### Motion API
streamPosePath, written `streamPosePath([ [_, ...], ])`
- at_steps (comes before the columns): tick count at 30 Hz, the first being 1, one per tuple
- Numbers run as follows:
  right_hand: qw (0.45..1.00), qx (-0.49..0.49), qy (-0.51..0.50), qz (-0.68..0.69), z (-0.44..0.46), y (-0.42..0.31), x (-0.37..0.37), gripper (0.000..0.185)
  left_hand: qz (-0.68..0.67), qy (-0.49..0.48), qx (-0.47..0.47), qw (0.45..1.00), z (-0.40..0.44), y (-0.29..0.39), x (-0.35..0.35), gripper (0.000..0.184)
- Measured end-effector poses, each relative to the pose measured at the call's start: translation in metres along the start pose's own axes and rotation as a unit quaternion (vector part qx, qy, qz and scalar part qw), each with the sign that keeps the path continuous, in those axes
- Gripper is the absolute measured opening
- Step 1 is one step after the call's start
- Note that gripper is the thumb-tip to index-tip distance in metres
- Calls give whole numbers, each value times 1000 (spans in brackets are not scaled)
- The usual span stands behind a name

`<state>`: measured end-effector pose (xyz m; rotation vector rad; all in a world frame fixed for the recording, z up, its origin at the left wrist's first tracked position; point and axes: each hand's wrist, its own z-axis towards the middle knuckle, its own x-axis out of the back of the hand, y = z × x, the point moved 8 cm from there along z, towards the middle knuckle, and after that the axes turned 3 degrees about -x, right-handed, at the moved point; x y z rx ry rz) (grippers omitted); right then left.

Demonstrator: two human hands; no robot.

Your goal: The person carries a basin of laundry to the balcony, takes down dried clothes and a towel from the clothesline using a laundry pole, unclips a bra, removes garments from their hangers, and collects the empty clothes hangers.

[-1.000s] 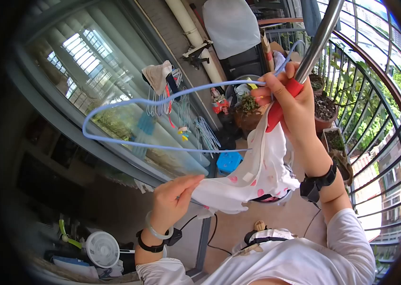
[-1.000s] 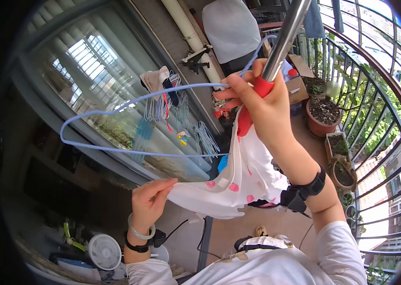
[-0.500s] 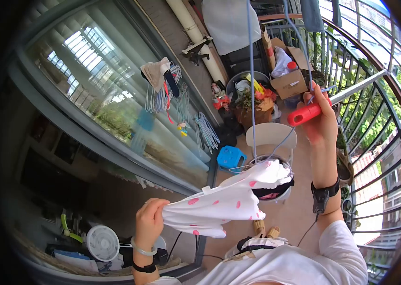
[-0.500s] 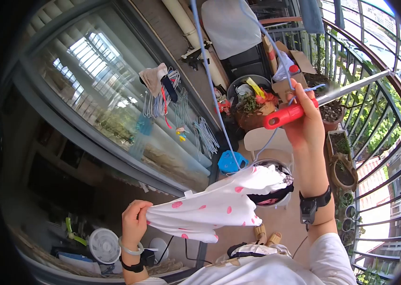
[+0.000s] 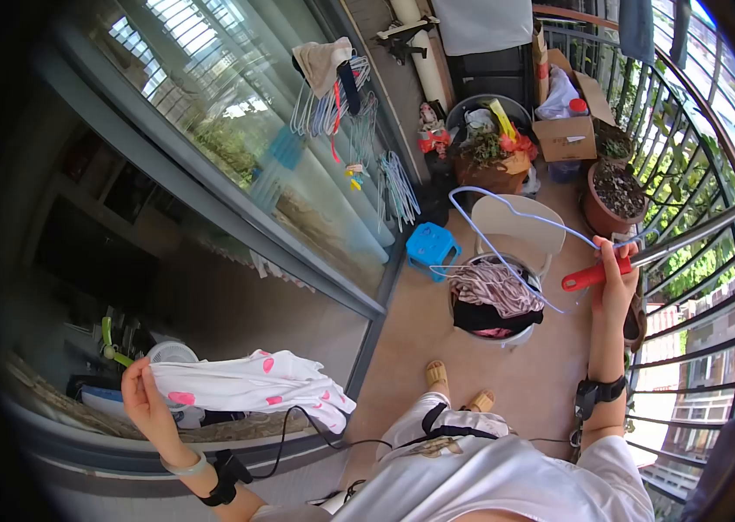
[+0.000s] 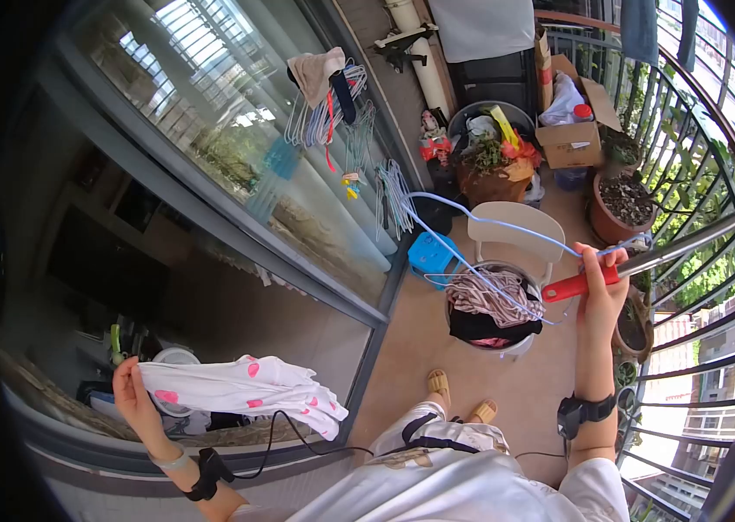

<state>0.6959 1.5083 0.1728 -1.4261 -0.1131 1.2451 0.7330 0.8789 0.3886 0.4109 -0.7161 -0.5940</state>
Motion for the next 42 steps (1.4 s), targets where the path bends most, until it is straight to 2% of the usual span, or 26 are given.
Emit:
streamPosePath([
  [2, 999, 19, -6, -35, -5, 7, 4, 24, 35, -15, 18, 999, 5, -24, 9, 15],
  [5, 996, 13, 25, -82, -14, 15, 6, 26, 66, 15, 52, 996, 17, -69, 24, 15],
  [9, 992, 27, 27, -122, -23, 32, 13, 26, 118, 3, 54, 992, 37, -144, 36, 13],
  [14, 988, 29, 59, -140, -38, 51, 18, 25, 44, 32, 137, 989, 56, -276, 41, 11],
  [19, 979, 11, 109, -173, -58, 73, 22, 21, 25, 38, 165, 985, 92, -377, 10, 12],
  [25, 954, 36, 171, -244, -80, 99, -2, 13, -40, -10, 265, 963, 155, -544, -80, 10],
  [27, 951, 37, 188, -243, -86, 109, -29, 12, 45, -19, 237, 970, 201, -578, -111, 8],
  [28, 948, 36, 208, -239, -93, 114, -37, 12, 73, -22, 145, 986, 236, -596, -131, 7],
  [29, 945, 38, 218, -242, -99, 117, -42, 12, 98, -28, 51, 993, 271, -606, -150, 6],
  [31, 949, 25, 194, -249, -106, 127, -53, 12, 105, 2, 66, 992, 339, -579, -186, 9],
  [33, 944, 33, 220, -245, -118, 130, -63, 13, -22, 19, 20, 999, 393, -535, -215, 16],
  [35, 940, 63, 237, -239, -128, 129, -74, 14, -261, 10, 45, 964, 424, -507, -237, 28],
  [37, 928, 43, 227, -293, -134, 129, -69, 15, -258, 3, 56, 965, 444, -528, -252, 27],
  [39, 923, 81, 216, -307, -137, 127, -79, 16, -203, -15, 84, 976, 436, -552, -259, 26],
  [42, 913, 93, 235, -320, -135, 124, -87, 18, -77, -111, 115, 984, 394, -594, -278, 25],
])
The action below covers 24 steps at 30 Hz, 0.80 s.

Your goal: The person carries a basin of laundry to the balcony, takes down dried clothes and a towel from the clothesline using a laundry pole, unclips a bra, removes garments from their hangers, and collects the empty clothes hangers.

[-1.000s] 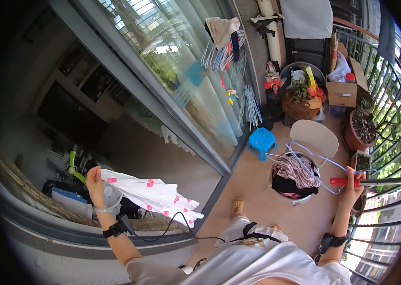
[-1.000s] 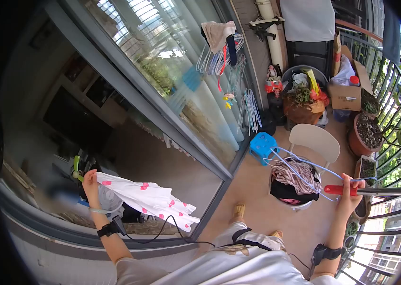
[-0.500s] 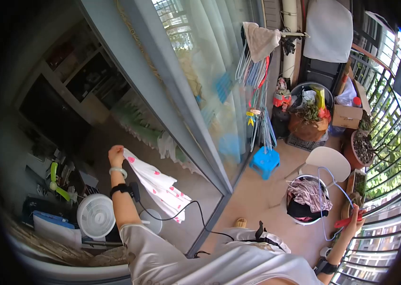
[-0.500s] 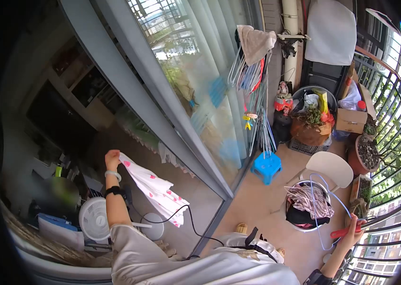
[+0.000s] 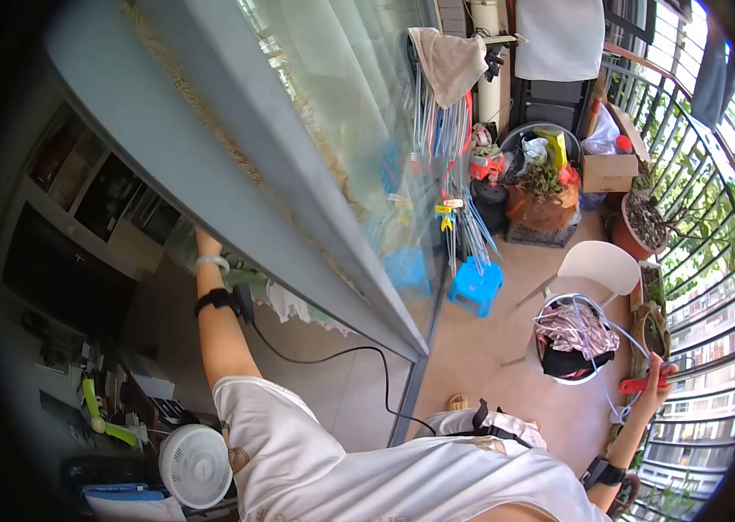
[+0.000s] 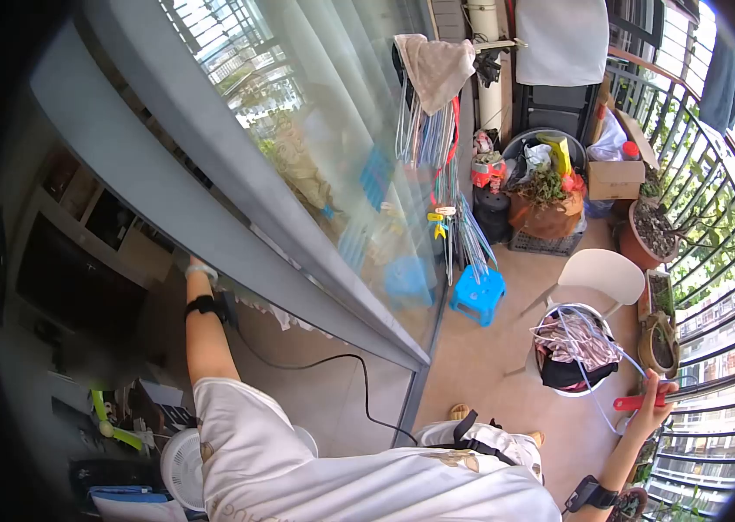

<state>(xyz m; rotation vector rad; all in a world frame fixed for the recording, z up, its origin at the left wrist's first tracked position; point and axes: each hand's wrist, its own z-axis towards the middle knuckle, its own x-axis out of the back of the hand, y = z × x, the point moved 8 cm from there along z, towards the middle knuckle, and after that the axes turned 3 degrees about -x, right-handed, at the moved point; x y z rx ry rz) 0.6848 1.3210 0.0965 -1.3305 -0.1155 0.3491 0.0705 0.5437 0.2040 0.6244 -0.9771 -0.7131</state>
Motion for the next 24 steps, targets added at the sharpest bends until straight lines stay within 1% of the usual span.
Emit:
streamPosePath([
  [1, 1000, 9, 7, -4, 1, 0, 1, 18, 56, -42, 9, 997, -17, -18, -9, 25],
  [2, 1000, 11, -10, 13, 6, 4, 3, 19, 117, -97, 10, 988, -36, -34, -20, 25],
  [3, 1000, 7, -15, 8, 7, 1, -1, 19, 155, -156, 19, 975, -59, -51, -32, 25],
  [4, 1000, 4, -16, 7, 9, -1, -4, 19, 162, -215, 43, 962, -87, -64, -44, 26],
  [5, 1000, 3, -15, 4, 12, 0, -4, 18, 118, -255, 138, 950, -129, -56, -57, 25],
  [6, 999, -27, 3, 16, 15, 5, -2, 20, 85, -285, 234, 926, -174, -42, -68, 30],
  [7, 999, 2, -20, 33, 18, -1, -8, 21, 49, -375, 141, 915, -205, -88, -88, 27],
  [8, 999, 2, -29, 30, 21, -5, -11, 22, 277, -453, 36, 847, -242, -78, -94, 32],
  [9, 999, 0, -41, 27, 22, -8, -14, 22, 217, -506, 152, 821, -288, -73, -99, 41],
  [10, 999, 0, -36, 33, 23, -11, -15, 22, 253, -579, 139, 763, -330, -105, -111, 50],
  [11, 999, 1, -34, 42, 24, -14, -17, 22, 245, -632, 128, 724, -366, -89, -123, 54],
  [13, 999, -25, -11, 33, 21, -17, -19, 21, 234, -723, -23, 649, -430, -61, -157, 53],
  [15, 999, -22, -33, 18, 22, -10, -16, 22, 159, -756, -12, 634, -467, -13, -184, 47],
  [16, 999, -23, -43, 24, 20, -12, -21, 24, 154, -761, -16, 630, -476, 19, -195, 47],
  [18, 998, -20, -62, 3, 17, -9, -19, 25, 9, -668, -51, 742, -457, 121, -221, 42],
  [20, 997, -17, -74, -2, 13, -7, -19, 25, -31, -570, -145, 808, -439, 211, -242, 38],
  [22, 991, -22, -126, 24, 7, -10, -28, 26, -74, -482, -263, 833, -434, 289, -255, 37],
  [23, 989, -36, -142, 35, 6, -5, -27, 26, -74, -484, -267, 830, -438, 320, -265, 37],
  [24, 983, -39, -172, 44, 2, -3, -31, 26, -93, -437, -327, 833, -441, 358, -265, 37],
])
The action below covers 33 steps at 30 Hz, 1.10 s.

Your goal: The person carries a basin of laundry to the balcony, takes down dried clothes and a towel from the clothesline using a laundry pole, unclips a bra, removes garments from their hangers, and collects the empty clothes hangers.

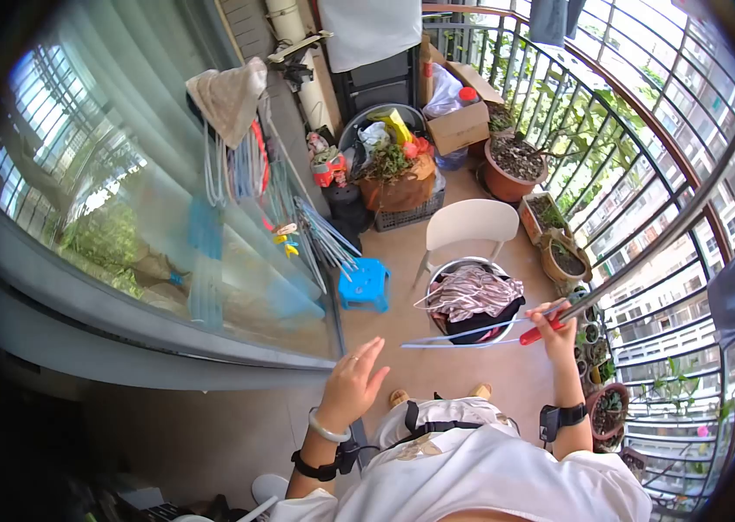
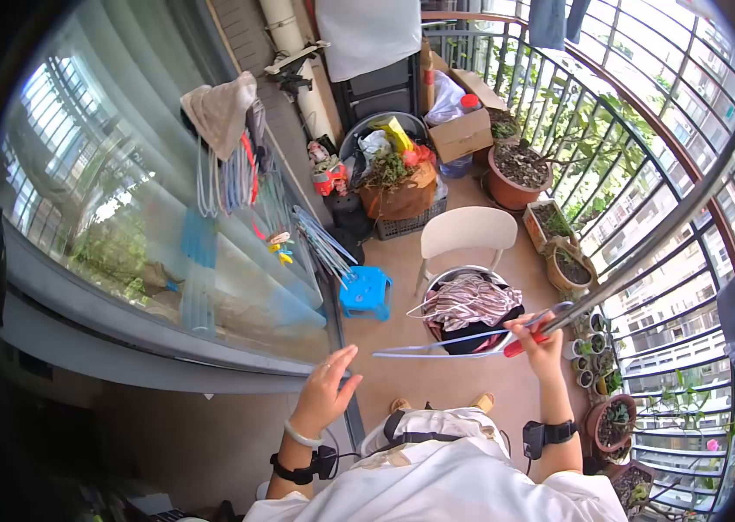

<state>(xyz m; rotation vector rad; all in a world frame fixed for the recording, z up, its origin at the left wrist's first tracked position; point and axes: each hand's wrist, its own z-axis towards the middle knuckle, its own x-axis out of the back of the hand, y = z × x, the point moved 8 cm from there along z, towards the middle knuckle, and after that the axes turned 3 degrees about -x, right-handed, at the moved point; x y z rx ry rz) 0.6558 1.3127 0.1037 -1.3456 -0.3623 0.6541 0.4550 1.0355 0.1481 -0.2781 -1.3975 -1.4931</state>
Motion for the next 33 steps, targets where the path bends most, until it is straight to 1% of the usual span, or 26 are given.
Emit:
streamPosePath([
  [1, 1000, -2, -29, 7, -2, 1, -3, 26, 23, 40, -63, 997, 17, 28, 2, 37],
  [2, 999, -10, -46, 20, -4, 6, -1, 26, 19, 34, -70, 997, 31, 44, -5, 37],
  [4, 997, -25, -65, 21, -10, 12, 9, 26, 56, 17, -171, 984, 46, 91, -29, 36],
  [5, 997, -35, -68, 10, -12, 13, 18, 26, 47, 7, -171, 984, 47, 100, -44, 36],
  [6, 993, -64, -81, -60, -13, 18, 28, 26, 26, -67, -145, 987, 48, 100, -66, 35],
  [7, 993, -89, -75, 7, -15, 15, 34, 25, 10, -137, -121, 983, 50, 102, -88, 34],
  [8, 991, -96, -92, 20, -16, 17, 43, 26, -13, -129, -104, 986, 51, 110, -98, 26],
  [9, 988, -103, -107, 34, -19, 20, 51, 27, -8, -141, -108, 984, 50, 115, -112, 26],
  [10, 989, -107, -97, 41, -20, 26, 63, 27, -44, -153, -81, 984, 47, 115, -126, 23],
  [11, 987, -93, -114, 68, -20, 30, 70, 27, -82, -164, -51, 982, 47, 117, -139, 19],
  [12, 984, -78, -133, 92, -20, 30, 78, 27, -86, -157, -18, 984, 49, 124, -147, 11],
  [13, 984, -81, -128, 95, -18, 30, 89, 27, -85, -163, -17, 983, 51, 130, -157, 11],
  [15, 991, -60, -94, 79, -14, 23, 112, 27, -110, -153, 35, 982, 52, 127, -170, 12],
  [16, 995, -39, -95, -9, -8, 17, 126, 25, -105, -157, 37, 981, 55, 128, -172, 12],
  [17, 995, -43, -92, -3, -4, 17, 140, 25, -61, -132, 52, 988, 62, 125, -166, 12],
  [18, 999, -10, -41, -4, -1, 12, 160, 24, -17, -108, 66, 992, 68, 121, -158, 12],
  [19, 1000, 23, 12, -7, -1, 7, 181, 23, -11, -114, 66, 991, 74, 118, -156, 12],
  [21, 998, -30, 37, 35, -4, 13, 216, 22, 58, -68, 58, 994, 89, 104, -144, 13],
  [22, 996, -65, 51, 39, -10, 15, 234, 20, 62, -73, 51, 994, 97, 96, -145, 13],
  [24, 993, -75, 92, 12, -26, 22, 266, 19, 69, -90, 73, 991, 112, 67, -155, 14],
  [25, 991, -76, 112, 9, -35, 22, 279, 18, 72, -100, 63, 990, 121, 56, -163, 14],
  [27, 979, -122, 157, 36, -60, 28, 301, 17, 58, -111, 33, 992, 141, 31, -185, 14],
  [29, 975, -112, 192, 19, -85, 26, 320, 17, 71, -126, 2, 989, 159, -2, -213, 16],
  [31, 963, -111, 244, -10, -110, 21, 336, 16, 121, -147, -26, 981, 176, -22, -240, 15],
  [32, 954, -123, 272, -29, -120, 13, 339, 15, 122, -153, -20, 980, 181, -37, -253, 15],
  [33, 952, -119, 278, -35, -128, 8, 339, 15, 115, -154, -26, 981, 186, -46, -264, 15],
])
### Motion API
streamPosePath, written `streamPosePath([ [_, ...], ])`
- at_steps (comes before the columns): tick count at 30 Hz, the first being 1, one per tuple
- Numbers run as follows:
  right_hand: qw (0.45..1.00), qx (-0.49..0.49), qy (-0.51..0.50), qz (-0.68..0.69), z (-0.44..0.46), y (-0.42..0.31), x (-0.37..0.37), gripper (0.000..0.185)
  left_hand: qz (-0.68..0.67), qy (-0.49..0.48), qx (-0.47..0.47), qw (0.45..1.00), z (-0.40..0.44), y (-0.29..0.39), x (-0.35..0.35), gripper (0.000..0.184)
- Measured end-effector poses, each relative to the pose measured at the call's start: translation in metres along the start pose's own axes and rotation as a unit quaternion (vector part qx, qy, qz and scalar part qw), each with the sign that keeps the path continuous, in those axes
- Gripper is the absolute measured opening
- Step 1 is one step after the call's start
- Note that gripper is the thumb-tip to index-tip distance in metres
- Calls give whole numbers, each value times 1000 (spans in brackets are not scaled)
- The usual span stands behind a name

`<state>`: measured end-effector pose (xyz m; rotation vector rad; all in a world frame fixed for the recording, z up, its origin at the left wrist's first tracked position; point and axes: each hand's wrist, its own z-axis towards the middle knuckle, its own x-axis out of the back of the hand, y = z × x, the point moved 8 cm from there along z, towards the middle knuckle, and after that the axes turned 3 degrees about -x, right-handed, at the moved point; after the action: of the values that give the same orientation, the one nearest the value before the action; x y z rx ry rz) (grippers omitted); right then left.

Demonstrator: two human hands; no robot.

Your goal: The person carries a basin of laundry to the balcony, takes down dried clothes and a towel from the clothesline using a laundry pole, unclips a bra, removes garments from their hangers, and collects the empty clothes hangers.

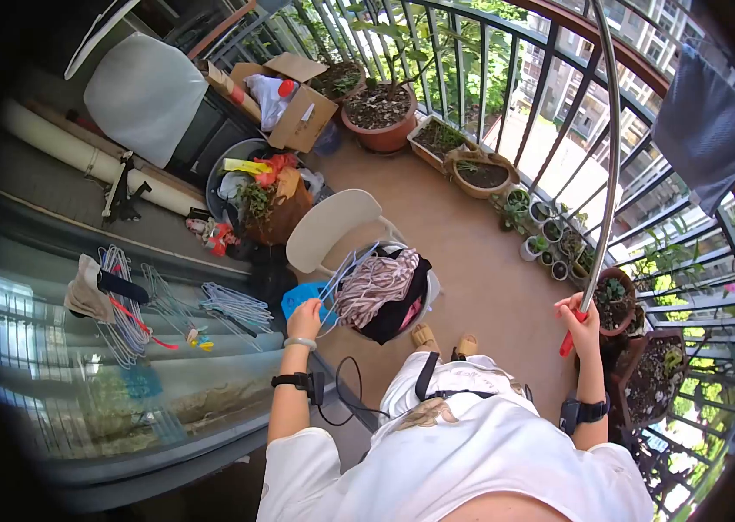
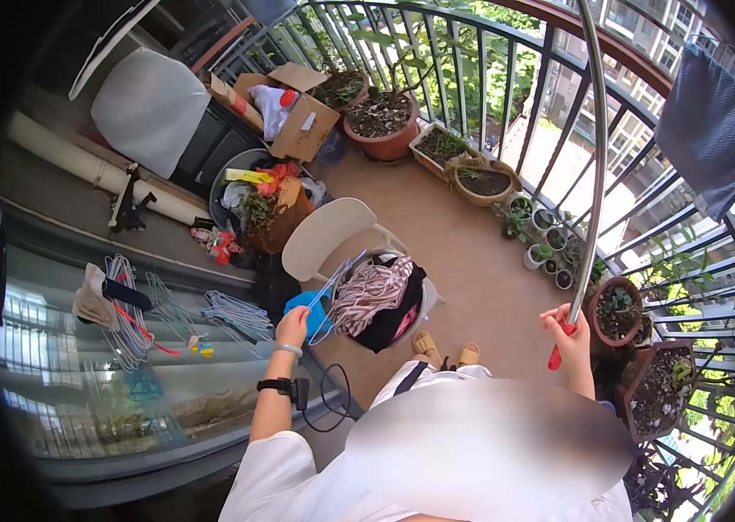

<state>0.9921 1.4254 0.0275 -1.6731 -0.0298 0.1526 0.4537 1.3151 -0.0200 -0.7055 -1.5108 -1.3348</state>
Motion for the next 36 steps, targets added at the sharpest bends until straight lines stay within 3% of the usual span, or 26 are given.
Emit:
streamPosePath([
  [3, 997, -22, 70, -35, -21, 1, 22, 14, 43, -53, 63, 996, 15, -24, -34, 14],
  [7, 992, -43, 116, -39, -38, -6, 14, 13, 41, -68, 44, 996, 19, -36, -68, 14],
  [14, 993, -24, 115, -25, -33, -36, -29, 13, 45, -128, 7, 991, 15, -67, -125, 15],
  [20, 993, 9, 106, -57, -22, -51, -56, 14, -11, -217, 58, 974, -2, -103, -171, 19],
  [24, 988, -56, 126, -69, -13, -43, -82, 16, -11, -257, 77, 963, -10, -119, -184, 26],
  [32, 994, -57, 54, -80, 24, -31, -142, 10, -113, -182, 105, 971, -17, -120, -167, 32],
  [36, 998, -31, -13, -58, 43, -42, -176, 11, -99, -125, 45, 986, -13, -107, -135, 43],
])
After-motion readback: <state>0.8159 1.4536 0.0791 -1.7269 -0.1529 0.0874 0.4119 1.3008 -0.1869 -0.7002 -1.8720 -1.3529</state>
